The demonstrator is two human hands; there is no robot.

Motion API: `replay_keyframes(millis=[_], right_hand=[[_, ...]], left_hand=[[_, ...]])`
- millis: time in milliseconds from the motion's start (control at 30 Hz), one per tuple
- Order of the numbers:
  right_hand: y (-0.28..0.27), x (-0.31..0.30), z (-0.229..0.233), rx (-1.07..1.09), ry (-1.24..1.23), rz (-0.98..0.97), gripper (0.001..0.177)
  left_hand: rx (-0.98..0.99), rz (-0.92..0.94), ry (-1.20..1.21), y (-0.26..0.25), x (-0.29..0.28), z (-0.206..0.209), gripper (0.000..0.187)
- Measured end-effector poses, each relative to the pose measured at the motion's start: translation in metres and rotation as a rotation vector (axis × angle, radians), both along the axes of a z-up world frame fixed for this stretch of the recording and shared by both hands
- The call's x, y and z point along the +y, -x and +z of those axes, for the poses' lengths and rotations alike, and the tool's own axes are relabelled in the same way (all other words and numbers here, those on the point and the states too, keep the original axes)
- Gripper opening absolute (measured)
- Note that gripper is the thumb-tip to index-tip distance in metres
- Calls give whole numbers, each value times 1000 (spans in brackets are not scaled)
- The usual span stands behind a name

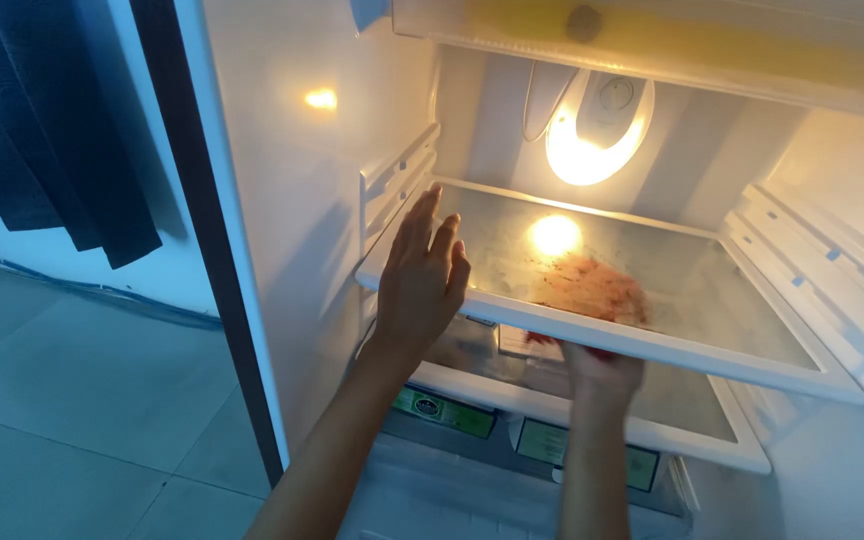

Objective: Cleaning the interior and exterior of a refrigerator with a cloth.

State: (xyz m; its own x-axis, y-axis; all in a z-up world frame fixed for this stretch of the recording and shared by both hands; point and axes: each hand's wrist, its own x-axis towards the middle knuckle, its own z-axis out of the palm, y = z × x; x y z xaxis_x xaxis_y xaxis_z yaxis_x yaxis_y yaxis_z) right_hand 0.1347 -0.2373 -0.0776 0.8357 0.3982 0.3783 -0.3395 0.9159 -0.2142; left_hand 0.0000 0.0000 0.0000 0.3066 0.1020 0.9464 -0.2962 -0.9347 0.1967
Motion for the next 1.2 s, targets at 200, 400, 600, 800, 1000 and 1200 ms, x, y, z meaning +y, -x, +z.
replay_keyframes(millis=[200,400,600,800,1000,1200], right_hand=[[137,-30,45,-512,131,-400,66],[185,-75,18,-112,1080,-1586,52],[126,-94,73,-930,1667,-2141,42],[0,-127,81,-1076,2435,-1596,41],[53,15,74,-1390,2040,-1165,47],[85,120,95,-1601,1506,-684,55]], left_hand=[[61,25,-21,-8,1,-5,36],[5,31,-40,-3,-1,-3,36],[34,70,-68,-9,2,-8,39],[-16,190,-103,9,5,3,52],[-25,-53,138,0,6,-1,59],[-94,-310,367,14,18,1,58]])
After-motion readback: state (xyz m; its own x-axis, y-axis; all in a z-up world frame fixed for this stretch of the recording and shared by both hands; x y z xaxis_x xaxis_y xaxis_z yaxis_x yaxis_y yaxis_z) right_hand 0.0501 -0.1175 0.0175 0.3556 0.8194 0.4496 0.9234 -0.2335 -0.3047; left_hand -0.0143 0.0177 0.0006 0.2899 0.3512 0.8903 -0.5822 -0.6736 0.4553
